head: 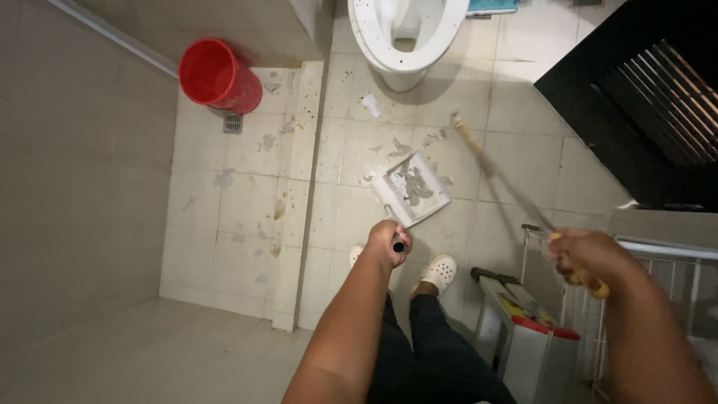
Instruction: Sweep debris from a bathroom floor into a dustpan using a broom.
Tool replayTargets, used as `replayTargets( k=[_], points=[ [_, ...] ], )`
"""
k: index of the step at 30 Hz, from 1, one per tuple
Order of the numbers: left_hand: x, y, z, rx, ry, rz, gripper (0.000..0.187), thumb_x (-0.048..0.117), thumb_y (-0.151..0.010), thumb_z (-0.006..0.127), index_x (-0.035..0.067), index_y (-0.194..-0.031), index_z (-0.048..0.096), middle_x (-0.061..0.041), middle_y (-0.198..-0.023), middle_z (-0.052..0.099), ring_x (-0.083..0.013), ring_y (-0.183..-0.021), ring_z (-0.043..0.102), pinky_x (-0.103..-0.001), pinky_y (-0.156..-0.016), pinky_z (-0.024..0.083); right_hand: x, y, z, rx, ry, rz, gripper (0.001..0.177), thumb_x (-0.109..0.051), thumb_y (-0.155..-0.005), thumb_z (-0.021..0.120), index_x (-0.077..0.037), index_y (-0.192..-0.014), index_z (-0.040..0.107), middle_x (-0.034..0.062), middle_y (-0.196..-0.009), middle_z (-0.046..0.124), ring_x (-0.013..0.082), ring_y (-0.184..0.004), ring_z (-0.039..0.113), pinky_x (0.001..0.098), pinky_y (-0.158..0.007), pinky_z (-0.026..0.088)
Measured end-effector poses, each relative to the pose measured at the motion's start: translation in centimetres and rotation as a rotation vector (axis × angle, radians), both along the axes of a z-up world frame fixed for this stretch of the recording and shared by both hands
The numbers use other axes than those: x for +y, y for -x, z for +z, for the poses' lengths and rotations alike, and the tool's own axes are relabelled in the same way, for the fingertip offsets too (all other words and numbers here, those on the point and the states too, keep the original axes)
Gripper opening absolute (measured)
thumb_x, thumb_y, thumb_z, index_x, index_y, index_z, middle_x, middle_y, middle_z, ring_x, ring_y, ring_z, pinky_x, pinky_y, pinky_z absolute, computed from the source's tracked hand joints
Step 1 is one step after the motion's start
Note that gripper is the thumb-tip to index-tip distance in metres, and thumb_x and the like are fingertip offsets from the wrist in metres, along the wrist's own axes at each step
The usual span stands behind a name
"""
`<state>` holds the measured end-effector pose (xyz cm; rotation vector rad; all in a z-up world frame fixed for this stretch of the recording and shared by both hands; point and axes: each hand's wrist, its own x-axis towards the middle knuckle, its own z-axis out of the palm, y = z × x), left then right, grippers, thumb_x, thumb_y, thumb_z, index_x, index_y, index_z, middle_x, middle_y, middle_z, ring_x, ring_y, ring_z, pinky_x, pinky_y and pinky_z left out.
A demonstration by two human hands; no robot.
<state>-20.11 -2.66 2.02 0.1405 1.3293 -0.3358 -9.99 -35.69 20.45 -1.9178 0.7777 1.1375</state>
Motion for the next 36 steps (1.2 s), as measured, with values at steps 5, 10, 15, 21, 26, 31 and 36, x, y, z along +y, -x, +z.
replayTargets(
  k=[5, 10, 15, 21, 26, 31, 36],
  points=[
    [0.4, 0.8, 0.3, -0.016, -0.037, 0.013, 0.012, 0.006, -0.097, 0.04, 0.008, -0.088, 0.048, -0.003, -0.062, 0.049, -0.0125, -0.044, 0.041, -0.021, -0.037, 0.041, 3.9, -0.1, 1.2, -0.044, 0.243, 0.065, 0.018, -0.023, -0.104, 0.057, -0.007, -0.108, 0.065, 0.0132, -0.079, 0.06, 0.019, -0.056, 0.047, 0.0331, -0.048, 0.038],
    [0.8, 1.3, 1.1, -0.01, -0.023, -0.01, 0.014, 0.011, -0.099, 0.041, 0.009, -0.085, 0.046, -0.002, -0.06, 0.048, -0.0117, -0.044, 0.041, -0.021, -0.037, 0.041, 1.4, 4.1, -13.4, 0.046, 0.122, 0.544, 0.022, -0.017, -0.1, 0.059, -0.001, -0.097, 0.073, 0.0097, -0.081, 0.065, 0.0169, -0.059, 0.06, 0.0318, -0.051, 0.051],
    [1.3, 1.3, 0.0, -0.024, 0.023, -0.047, 0.015, 0.009, -0.098, 0.041, 0.009, -0.084, 0.045, -0.001, -0.059, 0.049, -0.0111, -0.044, 0.042, -0.02, -0.037, 0.042, 5.1, 5.9, -6.8, 0.155, -0.123, 0.005, 0.016, -0.008, -0.099, 0.064, 0.004, -0.108, 0.064, 0.014, -0.078, 0.058, 0.0224, -0.057, 0.053, 0.0397, -0.049, 0.044],
    [3.4, 2.5, 0.1, -0.049, 0.042, 0.064, 0.014, 0.008, -0.098, 0.044, 0.008, -0.084, 0.045, -0.001, -0.06, 0.049, -0.0105, -0.045, 0.045, -0.021, -0.037, 0.043, 0.1, 1.6, -0.2, 0.108, -0.141, -0.116, 0.032, -0.018, -0.098, 0.059, -0.003, -0.125, 0.065, 0.0099, -0.078, 0.06, 0.0132, -0.052, 0.044, 0.0275, -0.044, 0.036],
    [5.2, 4.1, 2.1, -0.139, 0.044, -0.008, 0.013, 0.007, -0.096, 0.045, 0.007, -0.083, 0.046, 0.0, -0.058, 0.05, -0.0114, -0.045, 0.046, -0.021, -0.039, 0.042, 0.6, 0.3, -0.1, 0.032, -0.184, -0.24, 0.03, -0.013, -0.095, 0.061, -0.011, -0.125, 0.062, 0.0061, -0.079, 0.058, 0.0114, -0.053, 0.046, 0.0272, -0.041, 0.034],
    [6.5, 4.4, 0.7, -0.097, 0.129, 0.083, 0.012, 0.006, -0.097, 0.044, 0.008, -0.085, 0.046, 0.001, -0.059, 0.05, -0.0094, -0.046, 0.046, -0.02, -0.039, 0.042, 5.7, 2.1, -1.1, 0.017, 0.036, -0.095, 0.02, -0.019, -0.102, 0.059, -0.005, -0.116, 0.064, 0.0107, -0.088, 0.058, 0.0186, -0.066, 0.05, 0.034, -0.055, 0.043],
    [5.4, 3.3, 1.0, -0.009, 0.009, 0.084, 0.011, 0.006, -0.096, 0.04, 0.008, -0.087, 0.045, -0.001, -0.06, 0.048, -0.0109, -0.046, 0.043, -0.022, -0.039, 0.04, 7.2, 6.1, -8.3, 0.032, 0.174, 0.806, 0.018, -0.015, -0.097, 0.063, -0.008, -0.11, 0.072, 0.0074, -0.096, 0.07, 0.0191, -0.079, 0.065, 0.0351, -0.07, 0.058]
  ],
)
